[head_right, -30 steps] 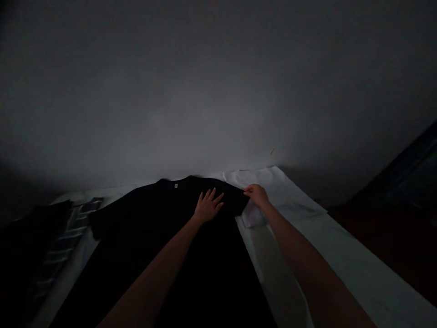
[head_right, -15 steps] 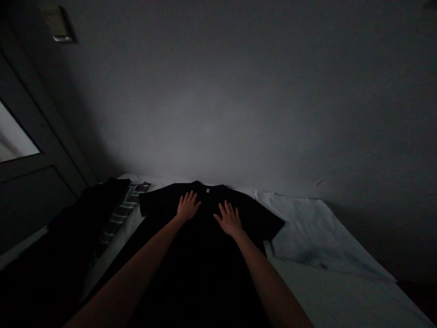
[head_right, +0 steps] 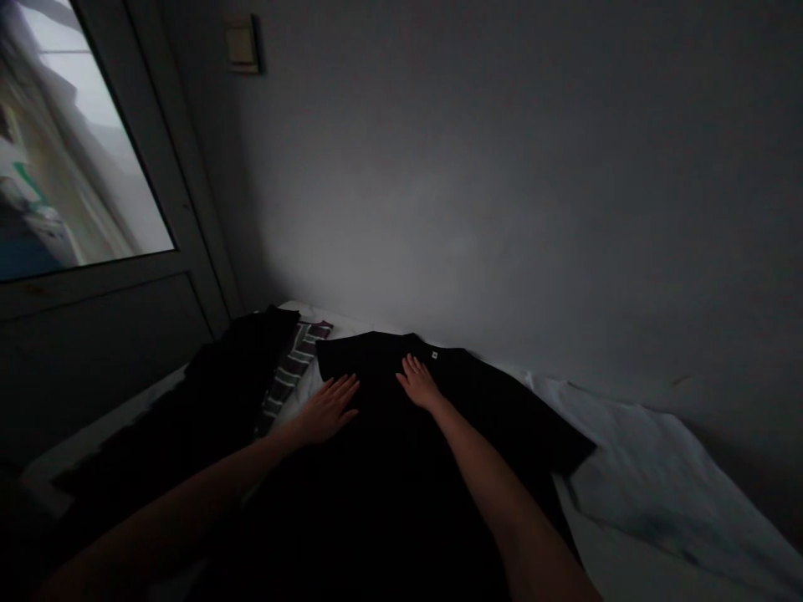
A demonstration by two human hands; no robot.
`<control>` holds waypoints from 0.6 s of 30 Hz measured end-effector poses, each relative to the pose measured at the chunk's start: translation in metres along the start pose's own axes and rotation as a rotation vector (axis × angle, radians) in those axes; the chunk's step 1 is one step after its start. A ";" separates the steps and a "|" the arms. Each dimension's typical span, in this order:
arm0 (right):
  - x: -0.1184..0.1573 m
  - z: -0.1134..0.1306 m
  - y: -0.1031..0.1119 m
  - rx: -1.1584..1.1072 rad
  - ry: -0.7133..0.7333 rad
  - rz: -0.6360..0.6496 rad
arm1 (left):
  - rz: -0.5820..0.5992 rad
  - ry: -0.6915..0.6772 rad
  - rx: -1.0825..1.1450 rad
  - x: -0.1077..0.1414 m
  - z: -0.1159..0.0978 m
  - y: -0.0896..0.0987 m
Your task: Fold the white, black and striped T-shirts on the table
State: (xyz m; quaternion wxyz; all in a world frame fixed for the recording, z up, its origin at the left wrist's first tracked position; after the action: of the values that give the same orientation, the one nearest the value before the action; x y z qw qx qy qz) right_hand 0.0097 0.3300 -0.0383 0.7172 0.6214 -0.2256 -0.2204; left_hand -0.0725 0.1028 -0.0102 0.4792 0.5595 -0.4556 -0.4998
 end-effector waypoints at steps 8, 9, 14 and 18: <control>-0.082 0.027 0.017 0.014 -0.106 0.018 | 0.036 0.042 0.014 0.041 -0.005 0.000; -0.086 0.027 0.020 0.021 -0.104 0.024 | 0.066 0.045 0.024 0.055 -0.008 0.000; -0.109 0.067 0.035 0.017 0.046 -0.002 | 0.106 0.105 0.065 0.133 -0.023 0.006; -0.121 0.135 0.029 -0.043 0.217 0.003 | 0.048 0.222 0.091 0.172 -0.031 0.012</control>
State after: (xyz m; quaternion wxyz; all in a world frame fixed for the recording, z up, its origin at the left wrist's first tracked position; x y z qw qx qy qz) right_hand -0.1674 0.2990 0.0015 0.7510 0.6256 -0.1428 -0.1557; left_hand -0.0276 -0.0665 -0.0186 0.5126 0.6217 -0.4350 -0.4019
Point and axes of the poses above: each hand's wrist, its own x-axis away from the middle knuckle, its own y-axis out of the back of the hand, z = x × y, the point moved 7 cm from there along -x, towards the middle knuckle, and after that the axes turned 6 degrees about -y, right-handed, at the moved point
